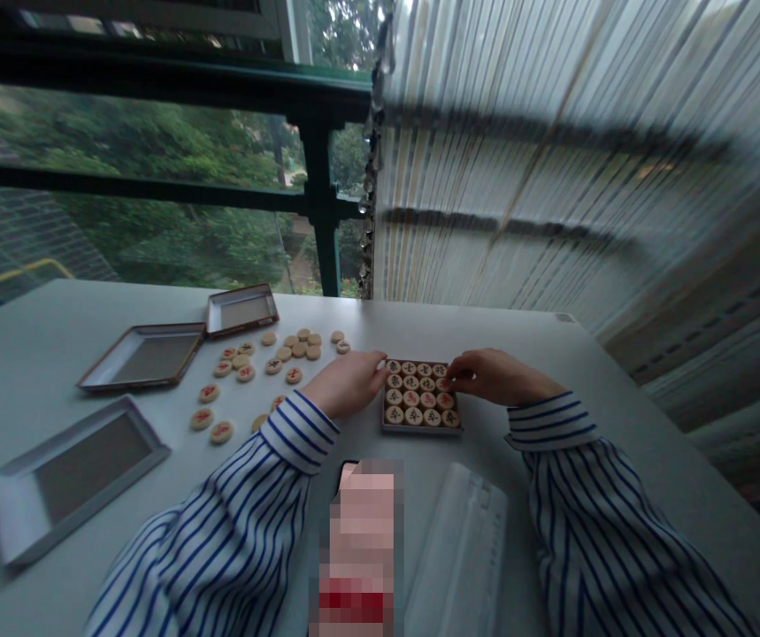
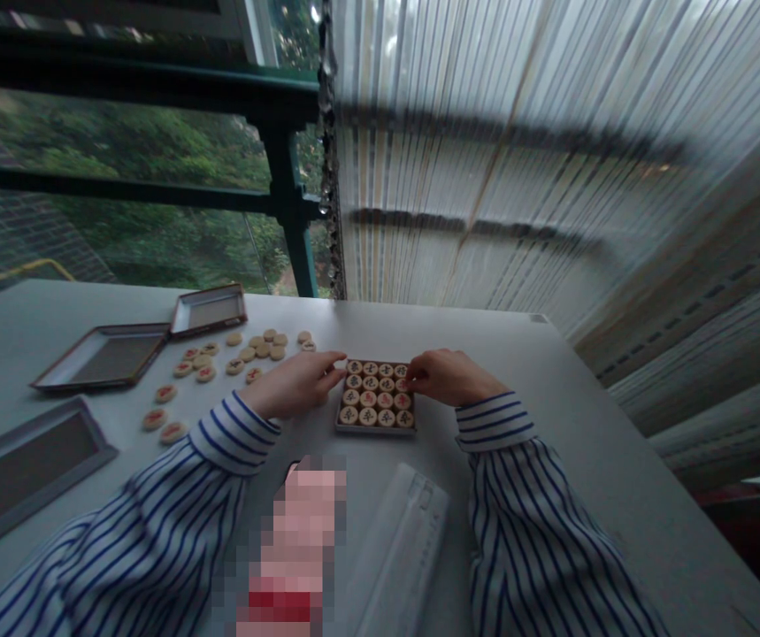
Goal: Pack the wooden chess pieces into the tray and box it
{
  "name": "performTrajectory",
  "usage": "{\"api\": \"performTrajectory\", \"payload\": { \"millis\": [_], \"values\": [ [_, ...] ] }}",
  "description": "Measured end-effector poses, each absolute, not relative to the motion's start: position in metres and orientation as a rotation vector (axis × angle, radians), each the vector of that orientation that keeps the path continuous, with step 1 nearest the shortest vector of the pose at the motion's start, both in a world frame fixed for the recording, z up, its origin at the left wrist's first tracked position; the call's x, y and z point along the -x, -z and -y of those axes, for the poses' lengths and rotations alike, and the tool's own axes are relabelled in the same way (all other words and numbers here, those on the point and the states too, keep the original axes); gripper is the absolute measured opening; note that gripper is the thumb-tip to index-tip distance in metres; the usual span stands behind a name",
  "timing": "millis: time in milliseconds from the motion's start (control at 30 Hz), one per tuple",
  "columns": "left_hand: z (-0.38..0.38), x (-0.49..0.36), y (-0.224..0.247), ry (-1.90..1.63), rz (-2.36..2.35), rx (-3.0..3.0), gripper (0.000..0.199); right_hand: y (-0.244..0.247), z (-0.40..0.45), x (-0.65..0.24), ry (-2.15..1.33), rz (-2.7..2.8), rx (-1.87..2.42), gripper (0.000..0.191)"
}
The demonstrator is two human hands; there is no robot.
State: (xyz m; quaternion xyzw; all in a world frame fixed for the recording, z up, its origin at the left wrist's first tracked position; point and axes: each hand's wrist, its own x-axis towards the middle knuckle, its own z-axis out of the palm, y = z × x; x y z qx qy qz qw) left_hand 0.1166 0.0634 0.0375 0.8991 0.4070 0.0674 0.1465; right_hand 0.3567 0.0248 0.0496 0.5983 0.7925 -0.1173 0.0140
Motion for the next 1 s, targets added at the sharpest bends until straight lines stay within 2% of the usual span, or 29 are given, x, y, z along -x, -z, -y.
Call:
{"api": "performTrajectory", "payload": {
  "millis": [767, 1000],
  "values": [
    [-0.062, -0.117, -0.041, -0.182, -1.186, -2.556, 0.038, -0.056, -0.02, -0.357, 0.406, -2.488, -1.884, 0.029],
    [-0.041, -0.106, -0.041, -0.458, -1.161, -2.56, 0.032, -0.052, 0.006, -0.354, 0.232, -2.681, -1.996, 0.023]
  ]
}}
